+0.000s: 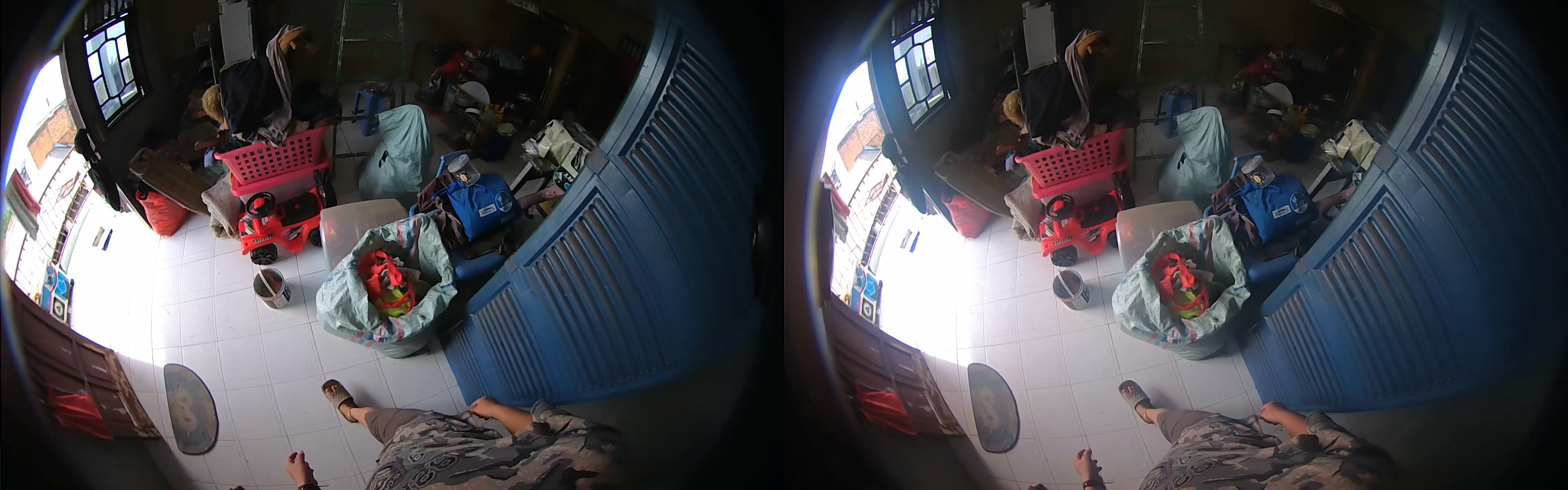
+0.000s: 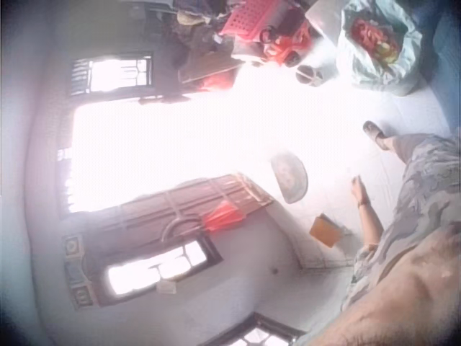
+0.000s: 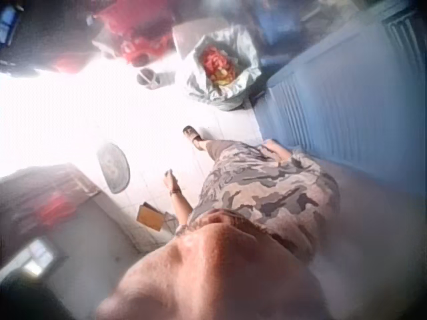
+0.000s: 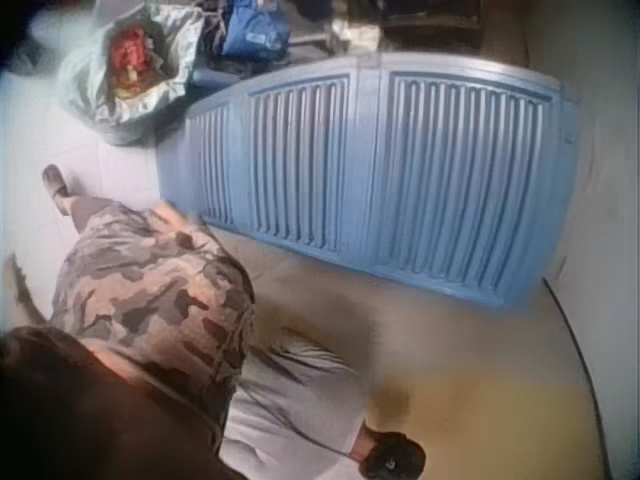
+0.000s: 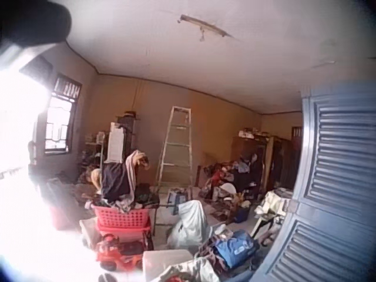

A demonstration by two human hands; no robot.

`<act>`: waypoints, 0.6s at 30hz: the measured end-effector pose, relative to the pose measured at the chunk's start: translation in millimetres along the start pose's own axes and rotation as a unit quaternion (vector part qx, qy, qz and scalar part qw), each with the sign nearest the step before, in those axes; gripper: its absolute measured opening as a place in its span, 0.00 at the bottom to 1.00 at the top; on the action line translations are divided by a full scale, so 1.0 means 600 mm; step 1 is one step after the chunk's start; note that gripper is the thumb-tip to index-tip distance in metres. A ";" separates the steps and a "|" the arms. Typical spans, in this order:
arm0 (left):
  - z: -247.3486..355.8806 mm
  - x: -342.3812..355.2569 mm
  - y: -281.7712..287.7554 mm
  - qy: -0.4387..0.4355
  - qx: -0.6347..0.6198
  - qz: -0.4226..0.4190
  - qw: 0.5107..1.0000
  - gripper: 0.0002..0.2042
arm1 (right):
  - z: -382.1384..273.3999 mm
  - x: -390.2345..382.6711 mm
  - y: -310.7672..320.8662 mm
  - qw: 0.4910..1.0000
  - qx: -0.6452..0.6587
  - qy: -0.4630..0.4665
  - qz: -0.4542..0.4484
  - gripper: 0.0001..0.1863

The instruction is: The person retrieves a green bucket and fills it with water from a large container. They then carry the bucket to a balcony area, pour some water into a paint can, and stir the paint with a wooden stick.

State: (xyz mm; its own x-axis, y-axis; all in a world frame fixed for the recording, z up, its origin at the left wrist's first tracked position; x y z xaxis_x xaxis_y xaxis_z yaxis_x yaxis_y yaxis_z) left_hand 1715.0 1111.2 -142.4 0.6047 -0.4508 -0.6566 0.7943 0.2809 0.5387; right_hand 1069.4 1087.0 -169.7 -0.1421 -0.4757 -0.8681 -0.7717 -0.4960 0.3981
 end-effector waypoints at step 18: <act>0.509 0.807 0.457 0.055 0.075 -0.092 0.991 0.24 | -1.353 0.184 -0.209 0.928 0.177 0.298 0.136 0.23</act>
State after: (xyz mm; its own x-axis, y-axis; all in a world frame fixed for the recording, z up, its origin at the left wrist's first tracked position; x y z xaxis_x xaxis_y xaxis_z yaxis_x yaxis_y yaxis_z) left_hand 2207.6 710.9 -151.4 0.4600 -0.3846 -0.8003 0.8790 0.0700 0.4716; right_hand 1653.7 507.0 -74.8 -0.0747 -0.9181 -0.3892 -0.9275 -0.0794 0.3654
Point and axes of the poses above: each hand's wrist, its own x-axis towards the middle knuckle, its own y-axis out of the back of the hand, z = x × y, the point moved 8 cm from there along x, towards the middle knuckle, and after that the axes turned 13 degrees about x, right-handed, at the moved point
